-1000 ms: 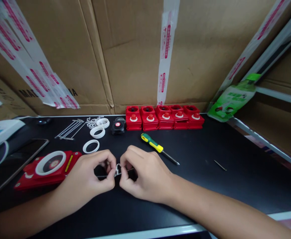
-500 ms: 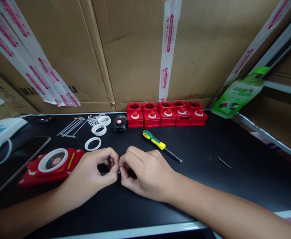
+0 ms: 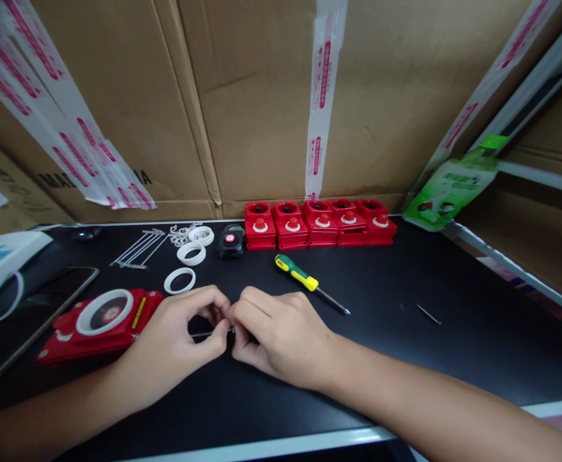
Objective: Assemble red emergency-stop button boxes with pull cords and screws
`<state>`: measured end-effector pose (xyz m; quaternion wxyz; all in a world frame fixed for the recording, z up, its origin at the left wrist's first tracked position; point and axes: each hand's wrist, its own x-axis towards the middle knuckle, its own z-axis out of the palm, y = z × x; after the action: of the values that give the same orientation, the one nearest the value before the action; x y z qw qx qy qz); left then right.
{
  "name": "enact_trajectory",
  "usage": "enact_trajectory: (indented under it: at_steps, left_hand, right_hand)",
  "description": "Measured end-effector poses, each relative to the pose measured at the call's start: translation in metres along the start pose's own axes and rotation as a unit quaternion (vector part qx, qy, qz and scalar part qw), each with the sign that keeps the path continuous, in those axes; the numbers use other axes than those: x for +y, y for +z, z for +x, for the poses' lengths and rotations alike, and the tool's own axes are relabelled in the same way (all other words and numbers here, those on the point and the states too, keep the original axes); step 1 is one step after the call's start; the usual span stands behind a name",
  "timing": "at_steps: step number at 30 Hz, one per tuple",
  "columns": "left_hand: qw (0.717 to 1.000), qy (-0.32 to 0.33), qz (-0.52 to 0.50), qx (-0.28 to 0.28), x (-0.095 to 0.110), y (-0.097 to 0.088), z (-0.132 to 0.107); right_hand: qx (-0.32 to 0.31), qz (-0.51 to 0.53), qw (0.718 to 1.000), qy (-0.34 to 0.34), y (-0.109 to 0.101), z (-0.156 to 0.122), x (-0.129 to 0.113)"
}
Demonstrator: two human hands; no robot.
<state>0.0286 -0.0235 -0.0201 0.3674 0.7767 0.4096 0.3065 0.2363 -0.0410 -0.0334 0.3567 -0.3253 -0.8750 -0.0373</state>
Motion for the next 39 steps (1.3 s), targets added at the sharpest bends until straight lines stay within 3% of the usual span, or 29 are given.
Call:
enact_trajectory:
  at_steps: [17,39]
  left_hand:
    - [0.998,0.004,0.066,-0.008,-0.0006,-0.0003,0.0038]
    - [0.999,0.003,0.04,-0.006,0.0013,-0.0017,0.0028]
  right_hand:
    - [-0.026,-0.019,0.999,-0.023,0.002,0.0012,0.0015]
    - [-0.009,0.041,0.999,0.033,-0.0006,0.0022,0.0022]
